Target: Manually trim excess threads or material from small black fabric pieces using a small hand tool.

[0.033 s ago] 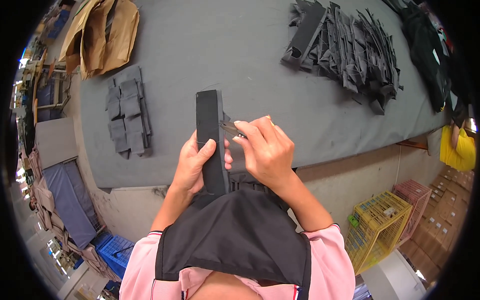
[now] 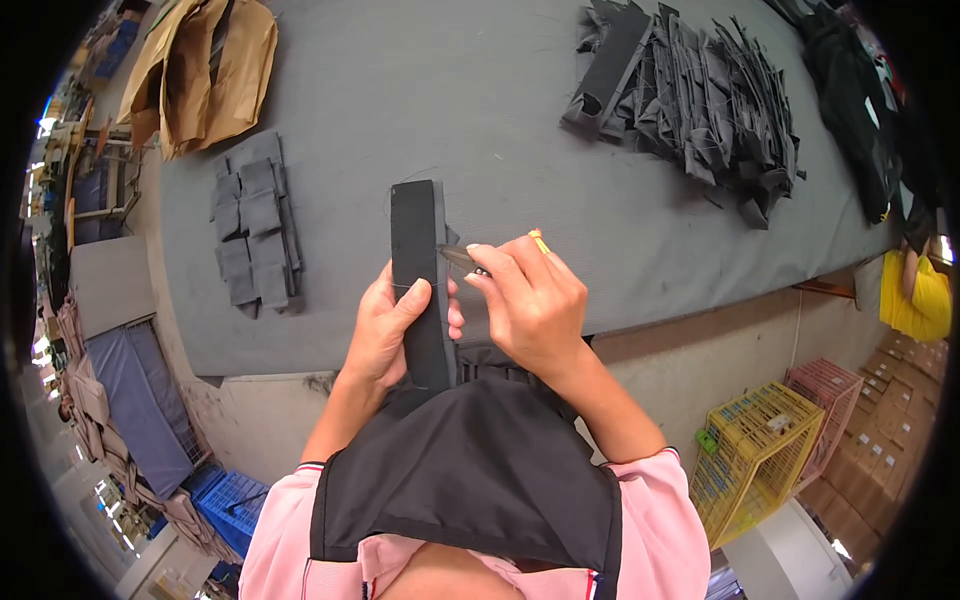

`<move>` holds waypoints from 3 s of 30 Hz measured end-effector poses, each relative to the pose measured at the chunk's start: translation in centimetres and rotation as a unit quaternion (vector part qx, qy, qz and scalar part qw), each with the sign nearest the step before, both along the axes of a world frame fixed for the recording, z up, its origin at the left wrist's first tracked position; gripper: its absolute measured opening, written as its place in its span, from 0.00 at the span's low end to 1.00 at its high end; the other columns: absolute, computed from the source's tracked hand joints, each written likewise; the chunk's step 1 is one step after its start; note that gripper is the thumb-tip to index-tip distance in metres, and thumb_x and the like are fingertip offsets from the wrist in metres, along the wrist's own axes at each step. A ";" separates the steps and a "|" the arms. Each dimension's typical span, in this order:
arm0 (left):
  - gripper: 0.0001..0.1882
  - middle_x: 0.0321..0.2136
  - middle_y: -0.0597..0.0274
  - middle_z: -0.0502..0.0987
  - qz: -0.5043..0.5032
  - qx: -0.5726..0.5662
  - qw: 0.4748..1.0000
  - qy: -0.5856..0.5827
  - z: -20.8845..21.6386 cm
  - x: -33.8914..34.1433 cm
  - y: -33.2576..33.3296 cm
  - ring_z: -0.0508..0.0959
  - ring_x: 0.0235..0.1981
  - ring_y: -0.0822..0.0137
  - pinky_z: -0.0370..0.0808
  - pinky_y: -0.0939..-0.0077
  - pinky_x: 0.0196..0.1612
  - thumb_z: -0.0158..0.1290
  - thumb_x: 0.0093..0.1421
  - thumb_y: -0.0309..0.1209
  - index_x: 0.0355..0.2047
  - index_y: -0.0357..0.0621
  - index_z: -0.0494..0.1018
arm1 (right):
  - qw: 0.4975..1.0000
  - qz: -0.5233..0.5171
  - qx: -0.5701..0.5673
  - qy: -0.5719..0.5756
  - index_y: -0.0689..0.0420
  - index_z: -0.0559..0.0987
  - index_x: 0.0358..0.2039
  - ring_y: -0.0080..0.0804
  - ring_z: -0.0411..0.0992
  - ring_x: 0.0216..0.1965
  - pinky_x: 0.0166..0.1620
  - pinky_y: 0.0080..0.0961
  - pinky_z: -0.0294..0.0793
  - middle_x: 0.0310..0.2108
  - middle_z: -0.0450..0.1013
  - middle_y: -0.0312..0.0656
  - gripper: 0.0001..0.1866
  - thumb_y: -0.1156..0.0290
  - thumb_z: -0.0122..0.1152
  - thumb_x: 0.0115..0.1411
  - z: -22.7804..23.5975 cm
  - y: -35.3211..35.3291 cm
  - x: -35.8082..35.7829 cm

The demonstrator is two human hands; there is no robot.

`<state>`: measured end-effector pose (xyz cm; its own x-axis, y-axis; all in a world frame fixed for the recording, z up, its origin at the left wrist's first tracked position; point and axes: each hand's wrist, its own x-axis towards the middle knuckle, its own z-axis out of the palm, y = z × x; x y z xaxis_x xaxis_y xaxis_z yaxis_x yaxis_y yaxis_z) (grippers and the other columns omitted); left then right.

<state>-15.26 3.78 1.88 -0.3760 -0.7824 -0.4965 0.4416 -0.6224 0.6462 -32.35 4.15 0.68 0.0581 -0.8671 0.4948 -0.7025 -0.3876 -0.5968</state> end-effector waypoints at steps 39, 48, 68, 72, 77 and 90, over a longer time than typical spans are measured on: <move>0.18 0.39 0.61 0.70 -0.083 -0.043 0.995 -0.030 0.1 0.5 -0.3 0.74 0.32 0.71 0.75 0.74 0.34 0.49 0.62 0.28 0.49 0.41 0.58 | 0.996 0.043 0.065 -0.037 0.58 0.76 0.31 0.31 0.69 0.18 0.21 0.26 0.68 0.26 0.65 0.38 0.12 0.77 0.66 0.44 0.2 -0.8 1.9; 0.38 0.45 0.49 0.69 -0.169 -0.004 0.983 0.071 -0.4 0.6 -0.7 0.76 0.38 0.62 0.76 0.67 0.41 0.46 0.62 0.50 0.65 0.52 0.41 | 0.845 0.035 0.296 -0.444 0.61 0.72 0.36 0.15 0.65 0.23 0.24 0.15 0.64 0.28 0.67 0.34 0.13 0.73 0.65 0.52 -0.5 -3.9 0.7; 0.31 0.42 0.55 0.73 -0.132 -0.016 0.986 0.099 -0.2 -0.6 -2.5 0.74 0.35 0.72 0.73 0.79 0.41 0.40 0.66 0.50 0.62 0.42 0.54 | 0.996 0.063 0.051 0.035 0.55 0.75 0.38 0.31 0.70 0.23 0.25 0.26 0.64 0.24 0.70 0.37 0.16 0.78 0.63 0.46 2.5 -2.4 -3.5; 0.32 0.41 0.57 0.73 -0.139 -0.019 0.987 0.074 0.2 -0.6 -2.3 0.73 0.35 0.73 0.72 0.81 0.40 0.39 0.65 0.51 0.61 0.41 0.56 | 0.995 0.064 0.078 0.021 0.56 0.75 0.38 0.30 0.71 0.24 0.25 0.22 0.68 0.26 0.71 0.41 0.16 0.81 0.62 0.46 2.1 -2.4 -2.9; 0.32 0.41 0.59 0.74 -0.128 -0.040 0.991 0.026 0.4 -0.3 -2.3 0.73 0.35 0.74 0.71 0.82 0.40 0.39 0.65 0.52 0.60 0.40 0.58 | 0.839 0.054 0.298 -0.453 0.60 0.72 0.42 0.20 0.63 0.18 0.21 0.18 0.62 0.26 0.71 0.38 0.13 0.74 0.60 0.56 0.9 -1.4 -0.5; 0.32 0.39 0.54 0.75 -0.194 -0.005 0.979 0.063 0.4 0.5 -2.8 0.75 0.33 0.72 0.74 0.79 0.39 0.40 0.65 0.50 0.62 0.42 0.54 | 0.979 -0.001 0.110 -0.174 0.61 0.75 0.37 0.24 0.72 0.26 0.33 0.19 0.71 0.30 0.73 0.38 0.14 0.80 0.65 0.48 0.6 -0.6 -2.2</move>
